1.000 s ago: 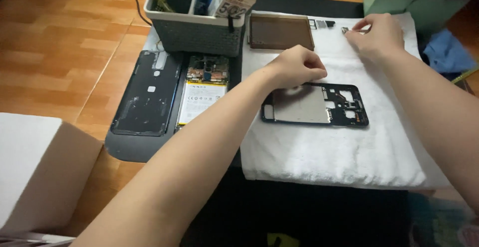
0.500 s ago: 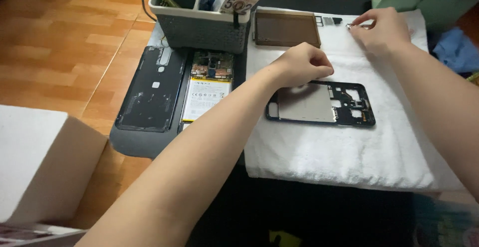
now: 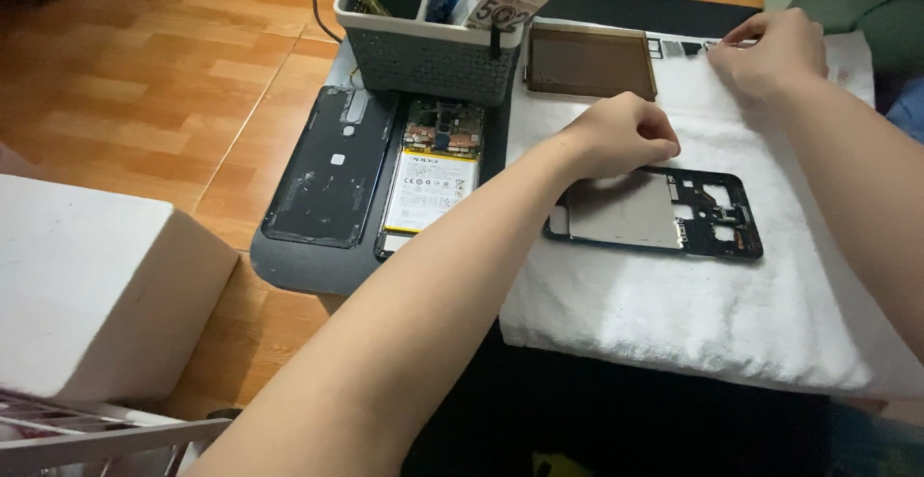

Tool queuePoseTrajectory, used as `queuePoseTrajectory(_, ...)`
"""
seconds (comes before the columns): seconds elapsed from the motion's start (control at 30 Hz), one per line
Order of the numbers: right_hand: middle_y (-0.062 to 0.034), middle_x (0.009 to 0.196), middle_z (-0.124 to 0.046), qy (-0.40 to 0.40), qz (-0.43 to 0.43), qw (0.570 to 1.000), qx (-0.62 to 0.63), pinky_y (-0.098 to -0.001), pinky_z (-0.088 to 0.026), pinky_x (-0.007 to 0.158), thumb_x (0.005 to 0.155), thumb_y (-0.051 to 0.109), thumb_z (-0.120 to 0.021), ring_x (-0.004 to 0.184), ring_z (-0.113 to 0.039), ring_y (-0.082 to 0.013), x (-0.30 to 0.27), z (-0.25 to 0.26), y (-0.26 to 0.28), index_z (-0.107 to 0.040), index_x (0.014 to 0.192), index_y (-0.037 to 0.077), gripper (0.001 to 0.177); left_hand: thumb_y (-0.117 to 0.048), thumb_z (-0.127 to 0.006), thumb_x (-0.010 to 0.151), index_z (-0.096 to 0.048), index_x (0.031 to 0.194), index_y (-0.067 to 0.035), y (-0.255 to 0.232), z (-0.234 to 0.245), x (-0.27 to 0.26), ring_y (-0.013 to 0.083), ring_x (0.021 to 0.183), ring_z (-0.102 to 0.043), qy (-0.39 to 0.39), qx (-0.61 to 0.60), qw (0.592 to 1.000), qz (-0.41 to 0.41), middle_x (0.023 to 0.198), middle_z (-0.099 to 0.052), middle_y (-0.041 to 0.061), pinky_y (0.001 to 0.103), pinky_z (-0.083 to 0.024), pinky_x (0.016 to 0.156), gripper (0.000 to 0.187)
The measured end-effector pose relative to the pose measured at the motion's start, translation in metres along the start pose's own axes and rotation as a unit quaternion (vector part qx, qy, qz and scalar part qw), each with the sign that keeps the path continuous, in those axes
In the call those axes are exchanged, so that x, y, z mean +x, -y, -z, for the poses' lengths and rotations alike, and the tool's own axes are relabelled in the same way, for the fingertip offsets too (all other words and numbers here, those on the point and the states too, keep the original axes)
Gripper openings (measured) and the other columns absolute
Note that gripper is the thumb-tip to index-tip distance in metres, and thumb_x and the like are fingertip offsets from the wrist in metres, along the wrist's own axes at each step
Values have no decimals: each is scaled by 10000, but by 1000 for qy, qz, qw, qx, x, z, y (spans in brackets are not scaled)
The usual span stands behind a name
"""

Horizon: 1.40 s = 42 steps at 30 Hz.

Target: Disassembling a smartphone frame by removing screws and small internal components using a screwdriver and tweezers.

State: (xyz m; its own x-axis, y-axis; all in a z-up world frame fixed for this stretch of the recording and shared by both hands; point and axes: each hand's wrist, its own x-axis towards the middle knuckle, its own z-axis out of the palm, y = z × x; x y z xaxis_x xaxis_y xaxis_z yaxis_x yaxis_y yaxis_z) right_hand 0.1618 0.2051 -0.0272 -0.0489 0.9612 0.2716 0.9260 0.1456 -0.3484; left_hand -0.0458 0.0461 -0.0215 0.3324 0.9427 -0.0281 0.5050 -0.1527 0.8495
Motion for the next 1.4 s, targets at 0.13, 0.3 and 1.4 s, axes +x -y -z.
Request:
queuePoseTrajectory(0.13,-75,1008,-762,0,-15,1000,-2,-490,-540,703,945,346,-814,888,-678,-300,-1,1,3,-822,1028,184,182,-309,-626,848,-810,949,-197,-1,0,-2,145,943,-704,2,1,1000,5,1009,-797,-29,306,-543,803,238)
queuePoseTrajectory(0.3,-128,1180,-730,18,-25,999,22,-513,-519,789,999,329,-792,1008,-652,-345,-23,17,24,-791,1103,151,206,-318,-635,843,-818,947,-205,2,-1,2,145,930,-711,-5,8,1000,-5,997,-811,-28,302,-537,799,239)
queuePoseTrajectory(1.4,-160,780,-703,160,12,918,363,-233,-417,555,901,64,-706,604,-639,-168,-189,113,-12,-694,1065,15,172,-568,-632,900,-596,1188,-175,-42,-43,-43,361,1299,-558,-57,247,966,50,1298,-647,150,514,-343,1091,488)
